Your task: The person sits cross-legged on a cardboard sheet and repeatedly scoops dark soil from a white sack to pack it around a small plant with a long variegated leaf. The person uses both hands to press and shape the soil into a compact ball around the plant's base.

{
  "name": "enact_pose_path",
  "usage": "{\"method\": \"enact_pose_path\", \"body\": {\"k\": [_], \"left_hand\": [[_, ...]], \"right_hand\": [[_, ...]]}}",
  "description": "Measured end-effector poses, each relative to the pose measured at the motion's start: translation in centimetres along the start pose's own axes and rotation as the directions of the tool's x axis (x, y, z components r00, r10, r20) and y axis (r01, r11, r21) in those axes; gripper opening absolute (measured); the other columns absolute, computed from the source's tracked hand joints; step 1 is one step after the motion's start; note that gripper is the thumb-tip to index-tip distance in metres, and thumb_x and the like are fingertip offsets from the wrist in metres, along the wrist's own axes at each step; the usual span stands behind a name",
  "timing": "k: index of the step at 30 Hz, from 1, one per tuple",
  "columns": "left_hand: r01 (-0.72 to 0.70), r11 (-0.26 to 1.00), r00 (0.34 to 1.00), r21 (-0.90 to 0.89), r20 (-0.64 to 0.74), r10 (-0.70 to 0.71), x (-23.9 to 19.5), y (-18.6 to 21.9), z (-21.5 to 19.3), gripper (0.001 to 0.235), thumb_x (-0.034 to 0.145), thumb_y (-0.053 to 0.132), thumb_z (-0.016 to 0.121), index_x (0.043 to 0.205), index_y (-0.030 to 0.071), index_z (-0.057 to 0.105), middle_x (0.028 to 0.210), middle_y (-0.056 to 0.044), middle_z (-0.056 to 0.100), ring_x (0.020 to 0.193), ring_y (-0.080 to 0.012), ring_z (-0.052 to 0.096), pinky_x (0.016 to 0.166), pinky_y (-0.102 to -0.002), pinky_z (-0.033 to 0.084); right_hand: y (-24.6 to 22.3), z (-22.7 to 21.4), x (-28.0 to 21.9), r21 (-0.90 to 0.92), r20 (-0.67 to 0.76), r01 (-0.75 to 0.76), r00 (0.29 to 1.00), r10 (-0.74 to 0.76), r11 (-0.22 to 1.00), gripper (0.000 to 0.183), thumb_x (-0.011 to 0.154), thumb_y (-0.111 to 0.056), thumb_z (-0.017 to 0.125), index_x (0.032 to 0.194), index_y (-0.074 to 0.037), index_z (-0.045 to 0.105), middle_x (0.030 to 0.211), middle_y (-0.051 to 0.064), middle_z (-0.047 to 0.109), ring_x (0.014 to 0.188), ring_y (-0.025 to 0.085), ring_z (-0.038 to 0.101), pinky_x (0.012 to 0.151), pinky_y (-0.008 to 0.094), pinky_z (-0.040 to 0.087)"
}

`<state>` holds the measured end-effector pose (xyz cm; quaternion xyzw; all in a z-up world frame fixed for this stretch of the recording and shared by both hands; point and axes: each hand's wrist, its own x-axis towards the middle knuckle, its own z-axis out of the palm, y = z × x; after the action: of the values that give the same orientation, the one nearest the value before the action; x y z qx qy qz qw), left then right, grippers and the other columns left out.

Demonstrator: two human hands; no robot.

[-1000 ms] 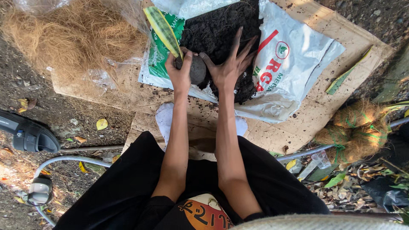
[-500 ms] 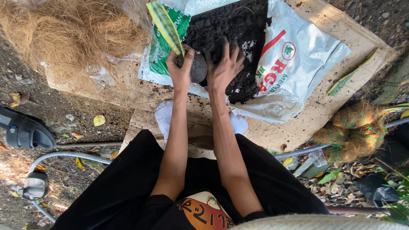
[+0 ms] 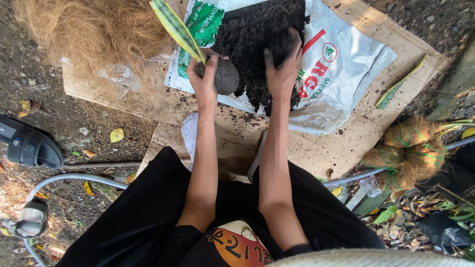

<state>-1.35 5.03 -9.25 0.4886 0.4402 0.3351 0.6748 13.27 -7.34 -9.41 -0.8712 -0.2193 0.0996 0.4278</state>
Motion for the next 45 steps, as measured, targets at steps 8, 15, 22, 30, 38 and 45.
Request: {"method": "enact_pose_path", "body": {"k": [8, 15, 22, 30, 38, 45], "left_hand": [[0.003, 0.992, 1.0, -0.123, -0.001, -0.003, -1.3, 1.2, 0.0, 0.015, 0.096, 0.012, 0.071, 0.104, 0.001, 0.067, 0.091, -0.006, 0.066, 0.085, -0.0201, 0.07, 0.086, -0.035, 0.054], [0.015, 0.977, 1.0, -0.215, 0.023, -0.01, -2.7, 1.6, 0.5, 0.015, 0.094, 0.012, 0.072, 0.103, 0.001, 0.066, 0.091, -0.006, 0.068, 0.084, -0.0191, 0.07, 0.084, -0.033, 0.055], [-0.038, 0.995, 0.999, -0.095, 0.024, 0.04, -3.5, 3.4, 1.8, 0.013, 0.096, 0.012, 0.071, 0.103, 0.001, 0.068, 0.093, -0.004, 0.068, 0.086, -0.0149, 0.067, 0.083, -0.031, 0.052], [-0.017, 0.993, 0.999, 0.12, -0.03, 0.02, -3.8, 4.0, 3.8, 0.018, 0.098, 0.019, 0.071, 0.101, 0.002, 0.068, 0.091, -0.004, 0.069, 0.085, -0.0119, 0.061, 0.081, -0.03, 0.048], [0.109, 0.988, 0.987, -0.112, -0.106, -0.121, -3.5, 2.8, 6.2, 0.027, 0.094, 0.023, 0.072, 0.108, 0.001, 0.067, 0.096, -0.004, 0.064, 0.089, -0.0143, 0.057, 0.082, -0.031, 0.046], [0.065, 0.993, 0.987, -0.096, -0.141, -0.078, -2.9, 2.4, 6.5, 0.026, 0.097, 0.022, 0.071, 0.108, -0.001, 0.067, 0.099, -0.006, 0.065, 0.093, -0.0149, 0.058, 0.086, -0.031, 0.048]], "right_hand": [[2.1, -0.9, -5.4, -0.161, 0.11, -0.408, 0.897, 0.428, 0.899, 0.047, 0.079, -0.015, 0.09, 0.117, -0.004, 0.066, 0.11, 0.015, 0.072, 0.1, 0.031, 0.072, 0.091, 0.04, 0.059], [3.0, 3.1, -11.0, -0.339, 0.031, -0.358, 0.92, 0.39, 0.87, 0.049, 0.082, -0.021, 0.087, 0.125, -0.005, 0.071, 0.111, 0.021, 0.075, 0.092, 0.034, 0.073, 0.083, 0.044, 0.059], [2.3, 0.2, -9.3, -0.062, 0.039, -0.51, 0.858, 0.512, 0.858, 0.029, 0.079, -0.017, 0.087, 0.104, -0.005, 0.081, 0.097, 0.017, 0.08, 0.087, 0.025, 0.079, 0.082, 0.035, 0.061], [-1.4, -5.7, -5.7, 0.407, 0.242, -0.473, 0.881, 0.408, 0.781, 0.024, 0.1, -0.017, 0.068, 0.119, -0.005, 0.077, 0.101, 0.006, 0.077, 0.08, 0.008, 0.067, 0.068, 0.027, 0.063], [-7.5, -6.6, -5.1, 0.443, 0.129, -0.255, 0.967, 0.22, 0.859, 0.023, 0.098, -0.013, 0.074, 0.118, -0.002, 0.073, 0.109, 0.008, 0.078, 0.094, 0.014, 0.072, 0.085, 0.028, 0.056], [-5.8, -6.5, -5.7, 0.425, 0.129, -0.149, 0.986, 0.103, 0.893, 0.035, 0.107, -0.023, 0.065, 0.137, -0.007, 0.064, 0.128, 0.008, 0.077, 0.121, 0.018, 0.069, 0.11, 0.034, 0.05]]}}
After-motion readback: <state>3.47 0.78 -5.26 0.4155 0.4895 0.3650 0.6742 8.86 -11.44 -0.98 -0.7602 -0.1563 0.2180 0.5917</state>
